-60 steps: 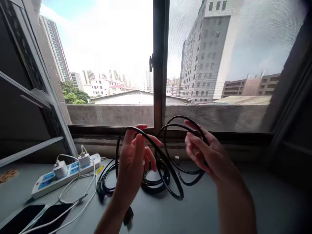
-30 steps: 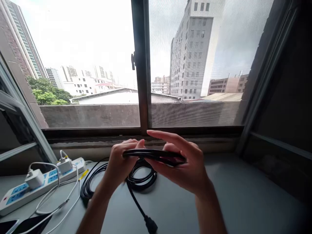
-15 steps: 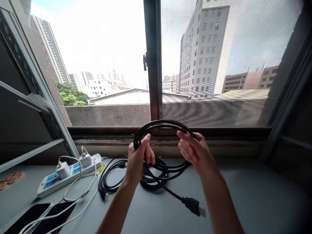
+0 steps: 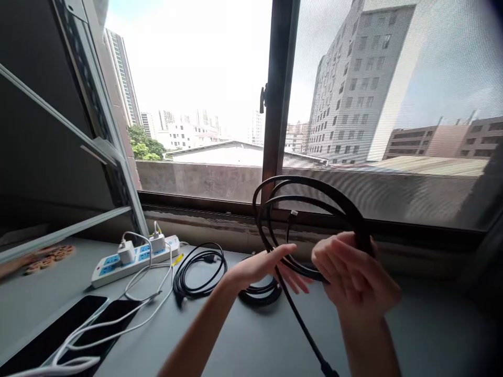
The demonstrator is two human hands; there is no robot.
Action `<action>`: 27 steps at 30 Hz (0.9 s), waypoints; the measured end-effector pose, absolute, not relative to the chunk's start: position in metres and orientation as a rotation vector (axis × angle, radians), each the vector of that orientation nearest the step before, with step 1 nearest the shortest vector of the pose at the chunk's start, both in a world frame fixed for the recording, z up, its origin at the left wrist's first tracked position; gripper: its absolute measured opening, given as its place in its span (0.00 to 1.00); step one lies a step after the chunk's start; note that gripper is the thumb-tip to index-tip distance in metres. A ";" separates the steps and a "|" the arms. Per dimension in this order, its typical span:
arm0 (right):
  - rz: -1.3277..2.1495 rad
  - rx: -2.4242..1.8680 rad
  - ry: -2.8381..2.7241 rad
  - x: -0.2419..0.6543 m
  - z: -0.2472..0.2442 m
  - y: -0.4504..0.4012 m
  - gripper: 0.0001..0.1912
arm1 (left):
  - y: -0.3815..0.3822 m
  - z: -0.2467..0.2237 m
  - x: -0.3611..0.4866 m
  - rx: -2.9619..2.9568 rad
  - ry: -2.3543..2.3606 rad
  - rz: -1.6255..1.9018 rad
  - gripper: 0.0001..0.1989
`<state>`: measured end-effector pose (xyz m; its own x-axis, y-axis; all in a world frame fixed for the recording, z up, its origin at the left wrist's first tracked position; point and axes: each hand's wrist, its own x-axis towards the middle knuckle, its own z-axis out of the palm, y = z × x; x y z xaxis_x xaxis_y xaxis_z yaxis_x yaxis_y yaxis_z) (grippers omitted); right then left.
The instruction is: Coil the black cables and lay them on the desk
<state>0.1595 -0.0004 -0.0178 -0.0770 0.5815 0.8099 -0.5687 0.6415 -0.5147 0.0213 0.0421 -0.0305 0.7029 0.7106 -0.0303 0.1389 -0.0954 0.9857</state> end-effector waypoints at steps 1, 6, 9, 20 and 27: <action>0.963 0.019 -1.321 0.160 -0.018 0.004 0.28 | 0.042 -0.029 0.021 1.636 0.718 0.683 0.25; 1.004 -0.025 -1.080 0.154 -0.017 0.033 0.27 | 0.048 -0.028 0.024 1.420 0.622 1.236 0.15; 1.039 -0.183 -0.996 0.147 -0.020 0.049 0.27 | 0.055 -0.027 0.019 1.347 0.638 1.465 0.17; 0.402 -0.543 -1.368 0.140 -0.023 0.032 0.16 | 0.054 -0.018 0.001 1.495 0.831 1.789 0.07; 0.124 -0.513 -1.537 0.152 -0.017 0.027 0.16 | 0.053 -0.019 0.002 1.553 0.835 1.611 0.10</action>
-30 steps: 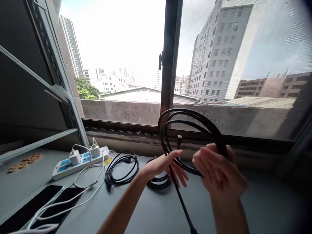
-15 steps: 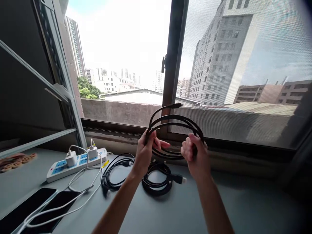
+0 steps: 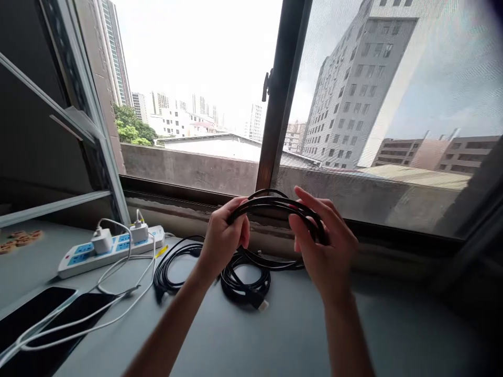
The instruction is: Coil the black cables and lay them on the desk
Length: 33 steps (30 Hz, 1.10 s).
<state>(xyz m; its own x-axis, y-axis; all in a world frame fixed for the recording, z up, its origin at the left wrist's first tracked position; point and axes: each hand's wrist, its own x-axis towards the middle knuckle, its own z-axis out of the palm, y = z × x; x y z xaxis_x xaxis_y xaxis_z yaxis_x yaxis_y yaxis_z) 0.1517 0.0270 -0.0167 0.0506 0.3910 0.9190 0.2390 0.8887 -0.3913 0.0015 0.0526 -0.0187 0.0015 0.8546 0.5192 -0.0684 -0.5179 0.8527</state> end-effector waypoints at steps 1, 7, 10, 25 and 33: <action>0.075 -0.525 -1.555 0.153 -0.016 0.028 0.15 | 0.052 -0.019 0.002 1.566 0.833 1.600 0.10; -0.139 -0.569 -1.570 0.157 -0.017 0.032 0.10 | 0.051 -0.020 0.003 1.609 0.809 1.547 0.13; -0.166 -0.605 -1.499 0.159 -0.018 0.038 0.09 | 0.047 -0.018 0.003 1.679 0.781 1.414 0.13; -0.029 -0.939 -1.695 0.165 -0.024 0.053 0.16 | 0.042 -0.009 -0.008 1.919 1.166 1.829 0.09; 0.498 -0.898 -1.769 0.163 -0.021 0.039 0.22 | 0.046 -0.011 -0.009 1.960 1.095 2.105 0.13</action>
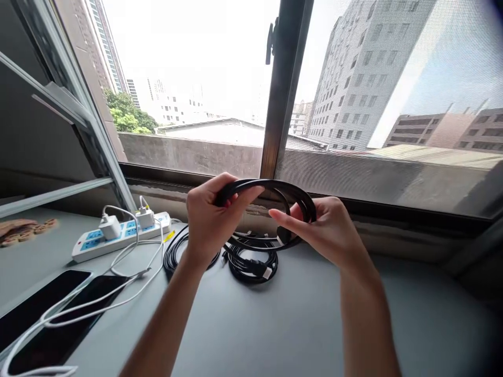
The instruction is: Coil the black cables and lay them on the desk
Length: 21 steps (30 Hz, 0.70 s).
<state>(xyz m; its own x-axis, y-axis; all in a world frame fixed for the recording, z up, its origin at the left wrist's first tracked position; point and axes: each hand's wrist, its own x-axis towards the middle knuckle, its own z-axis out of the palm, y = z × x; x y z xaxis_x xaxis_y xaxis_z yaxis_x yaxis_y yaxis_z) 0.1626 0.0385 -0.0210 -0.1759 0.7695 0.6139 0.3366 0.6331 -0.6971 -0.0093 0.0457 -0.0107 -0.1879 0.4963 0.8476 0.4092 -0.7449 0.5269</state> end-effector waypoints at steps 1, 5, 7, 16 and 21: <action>0.510 -0.891 -1.767 0.162 -0.021 0.039 0.22 | 0.047 -0.012 -0.010 1.979 1.081 2.150 0.12; 0.492 -0.875 -1.745 0.159 -0.022 0.040 0.24 | 0.055 -0.019 -0.013 2.068 0.949 2.329 0.08; 0.476 -0.863 -1.724 0.157 -0.022 0.040 0.25 | 0.059 -0.021 -0.016 2.108 0.871 2.383 0.07; 0.592 -0.775 -1.736 0.153 -0.019 0.031 0.25 | 0.055 -0.018 -0.021 1.982 0.817 2.179 0.03; 0.711 -0.697 -1.694 0.152 -0.020 0.038 0.27 | 0.050 -0.023 -0.012 1.862 0.590 2.445 0.06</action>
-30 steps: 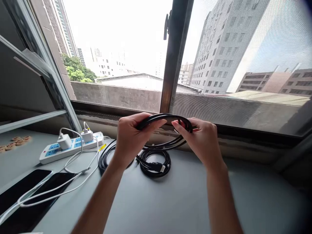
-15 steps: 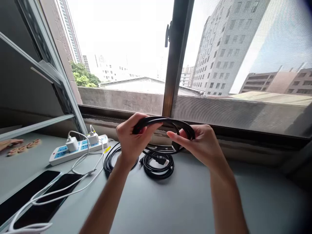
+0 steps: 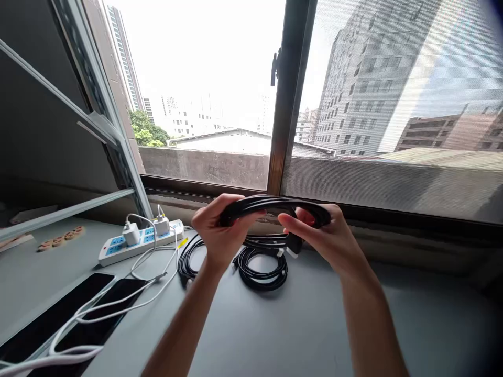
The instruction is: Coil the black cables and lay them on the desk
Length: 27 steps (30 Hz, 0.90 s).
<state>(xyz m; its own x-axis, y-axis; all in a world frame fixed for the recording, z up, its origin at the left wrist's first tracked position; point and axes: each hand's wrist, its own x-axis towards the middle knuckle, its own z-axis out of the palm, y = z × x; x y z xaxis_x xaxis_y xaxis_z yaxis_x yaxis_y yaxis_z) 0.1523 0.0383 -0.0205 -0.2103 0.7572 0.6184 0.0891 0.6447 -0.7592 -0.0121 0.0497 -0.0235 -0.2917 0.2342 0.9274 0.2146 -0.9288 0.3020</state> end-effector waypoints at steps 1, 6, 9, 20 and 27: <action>0.710 -0.701 -1.700 0.153 -0.020 0.039 0.26 | 0.049 -0.024 -0.010 1.843 0.576 2.446 0.05; 0.768 -0.689 -1.819 0.159 -0.018 0.034 0.26 | 0.049 -0.025 -0.011 1.926 0.665 2.383 0.10; 0.794 -0.623 -1.888 0.160 -0.016 0.027 0.27 | 0.052 -0.024 -0.015 2.205 0.668 2.342 0.17; -0.028 -0.932 -1.785 0.160 -0.021 0.027 0.22 | 0.055 -0.017 -0.011 1.644 0.981 1.594 0.27; -0.299 -0.978 -1.851 0.152 -0.029 0.037 0.22 | 0.050 -0.008 -0.017 1.311 0.825 1.300 0.24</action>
